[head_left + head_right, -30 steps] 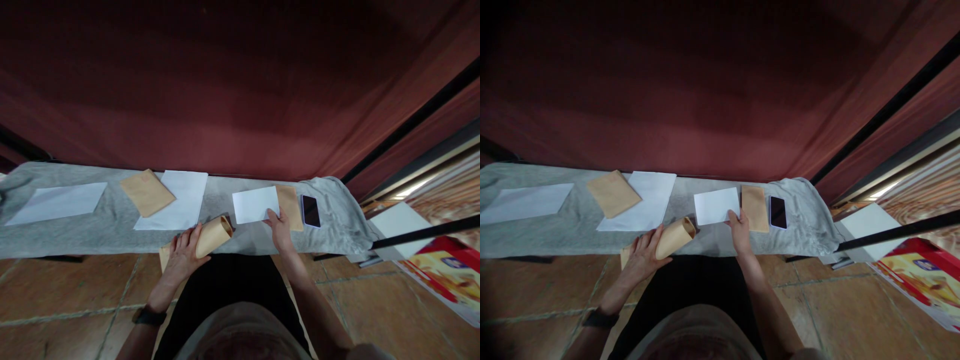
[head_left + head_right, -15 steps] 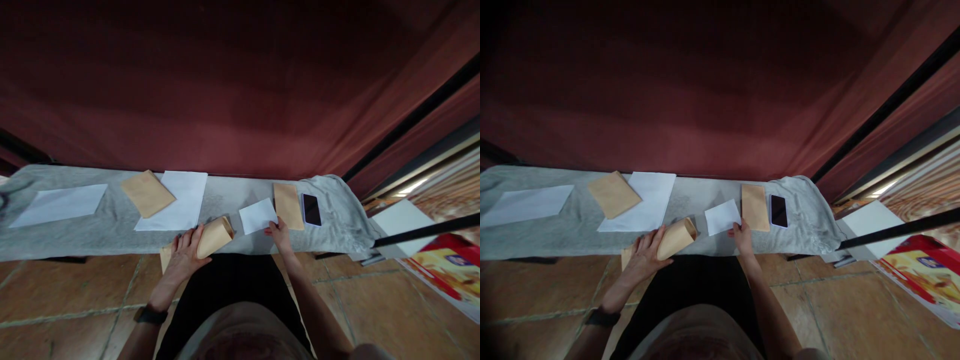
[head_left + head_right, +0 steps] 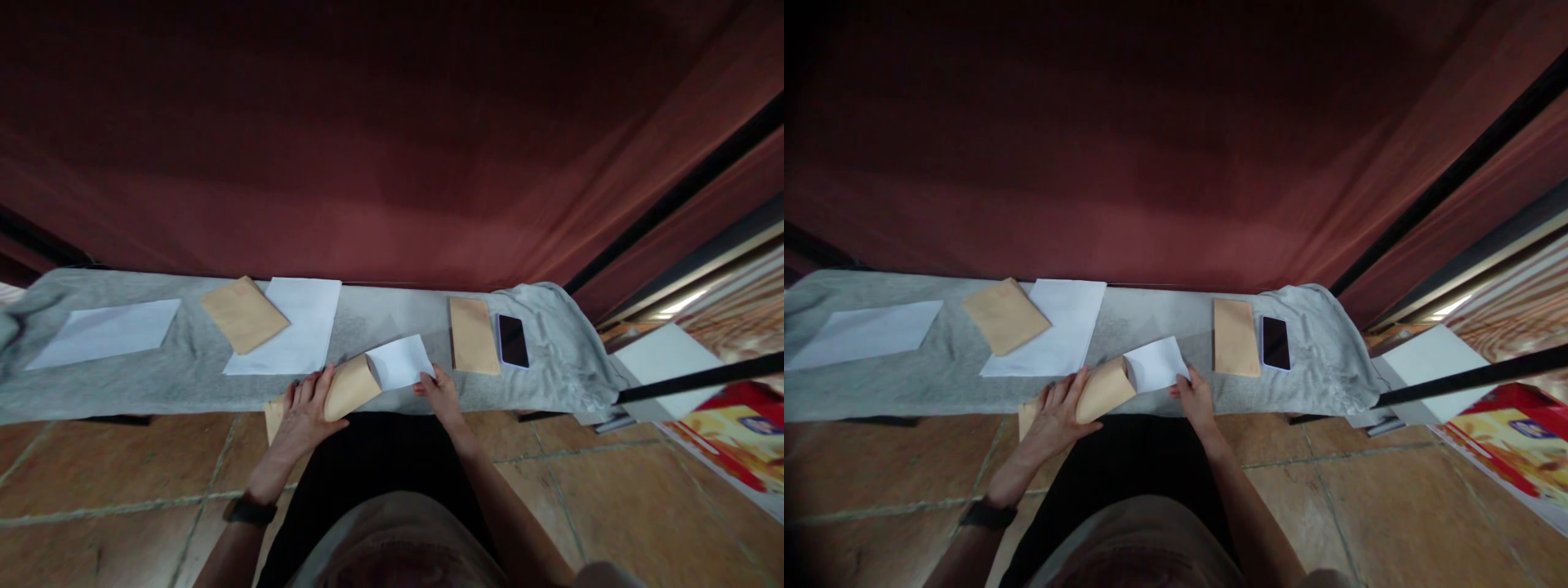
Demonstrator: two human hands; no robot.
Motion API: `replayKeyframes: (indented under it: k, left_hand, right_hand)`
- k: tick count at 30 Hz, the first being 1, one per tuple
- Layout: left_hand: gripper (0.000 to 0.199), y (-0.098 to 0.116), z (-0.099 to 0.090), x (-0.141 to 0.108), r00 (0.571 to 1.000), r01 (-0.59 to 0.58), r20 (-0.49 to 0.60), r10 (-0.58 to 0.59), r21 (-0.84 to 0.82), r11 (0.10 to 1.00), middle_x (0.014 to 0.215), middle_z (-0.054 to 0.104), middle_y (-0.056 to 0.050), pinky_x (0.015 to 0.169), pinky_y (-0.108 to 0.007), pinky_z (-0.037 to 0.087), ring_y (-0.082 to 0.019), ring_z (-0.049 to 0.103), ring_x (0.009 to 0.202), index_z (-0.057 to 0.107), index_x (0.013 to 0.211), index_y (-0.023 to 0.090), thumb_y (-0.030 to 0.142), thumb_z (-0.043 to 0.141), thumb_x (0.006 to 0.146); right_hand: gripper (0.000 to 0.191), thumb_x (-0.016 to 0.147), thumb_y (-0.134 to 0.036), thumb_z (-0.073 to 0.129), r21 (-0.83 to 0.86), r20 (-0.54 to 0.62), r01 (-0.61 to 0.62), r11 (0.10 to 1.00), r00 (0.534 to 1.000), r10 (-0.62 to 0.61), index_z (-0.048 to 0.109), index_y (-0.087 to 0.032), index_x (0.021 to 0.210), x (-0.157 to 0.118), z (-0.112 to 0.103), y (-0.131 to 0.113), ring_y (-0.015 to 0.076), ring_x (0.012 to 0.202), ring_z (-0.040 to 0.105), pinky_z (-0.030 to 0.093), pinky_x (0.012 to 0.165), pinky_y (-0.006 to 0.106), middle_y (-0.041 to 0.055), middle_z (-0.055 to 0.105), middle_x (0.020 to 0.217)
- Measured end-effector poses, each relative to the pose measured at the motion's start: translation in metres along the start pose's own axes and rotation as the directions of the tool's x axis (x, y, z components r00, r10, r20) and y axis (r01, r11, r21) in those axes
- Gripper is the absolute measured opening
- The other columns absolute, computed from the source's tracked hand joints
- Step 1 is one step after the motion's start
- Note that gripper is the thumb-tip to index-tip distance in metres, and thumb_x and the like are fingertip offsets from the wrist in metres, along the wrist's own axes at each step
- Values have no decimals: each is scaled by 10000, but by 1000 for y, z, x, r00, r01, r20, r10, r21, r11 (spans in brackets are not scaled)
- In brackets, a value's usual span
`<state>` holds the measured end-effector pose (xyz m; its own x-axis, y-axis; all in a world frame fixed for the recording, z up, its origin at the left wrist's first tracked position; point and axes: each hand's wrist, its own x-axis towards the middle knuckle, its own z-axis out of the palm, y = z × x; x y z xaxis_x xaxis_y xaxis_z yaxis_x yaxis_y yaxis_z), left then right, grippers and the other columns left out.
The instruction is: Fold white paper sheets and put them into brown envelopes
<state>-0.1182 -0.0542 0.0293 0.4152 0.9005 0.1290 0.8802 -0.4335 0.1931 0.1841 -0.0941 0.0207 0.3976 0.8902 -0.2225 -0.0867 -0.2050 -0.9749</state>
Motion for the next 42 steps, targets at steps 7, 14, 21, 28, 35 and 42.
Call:
replayKeyframes:
  k: [7,14,21,28,35,42]
  left_hand:
    - [1136,5,-7,1,999,-14,36,15,-19,1000,1471,480,-168,1192,-577,224,-377,450,1363,127,1631,236,409,787,722]
    - [1137,14,-8,6,998,-58,37,59,-34,998,1475,464,-169,1198,-597,209,-382,450,1369,105,1626,249,396,785,726]
    - [1143,23,-6,13,996,-85,27,86,-40,996,1472,459,-186,1195,-615,209,-395,444,1381,105,1626,240,400,788,723]
    - [1129,27,-9,17,994,-112,12,113,-52,992,1476,465,-186,1192,-627,211,-402,462,1369,113,1622,242,395,780,725]
    - [1122,37,-11,20,989,-146,0,147,-65,987,1459,469,-188,1203,-632,193,-390,450,1380,135,1619,226,362,794,722]
    - [1135,40,-7,22,987,-159,18,161,-80,984,1479,470,-181,1196,-632,210,-396,464,1371,100,1621,253,356,786,723]
  right_hand:
    - [234,813,-441,634,-164,197,-25,986,979,57,654,-210,786,6,-26,-9,156,560,656,570,561,276,13,717,668]
    - [219,859,-401,604,-203,250,-57,978,962,108,627,-211,753,6,-9,-6,142,532,623,531,549,256,-2,699,641]
    - [272,949,-364,505,-363,188,65,929,982,5,684,-251,779,-1,12,-5,182,777,687,553,745,288,0,709,786]
    - [134,869,-234,568,-469,81,143,871,990,-119,702,-230,874,6,20,-8,179,899,645,520,900,312,28,667,974]
    - [203,916,-207,556,-526,213,197,828,972,-96,744,-232,843,6,23,-10,165,958,660,512,915,277,21,699,989]
    - [275,933,-154,536,-600,281,188,777,960,-15,754,-193,771,10,31,-12,167,915,681,494,821,237,60,742,982]
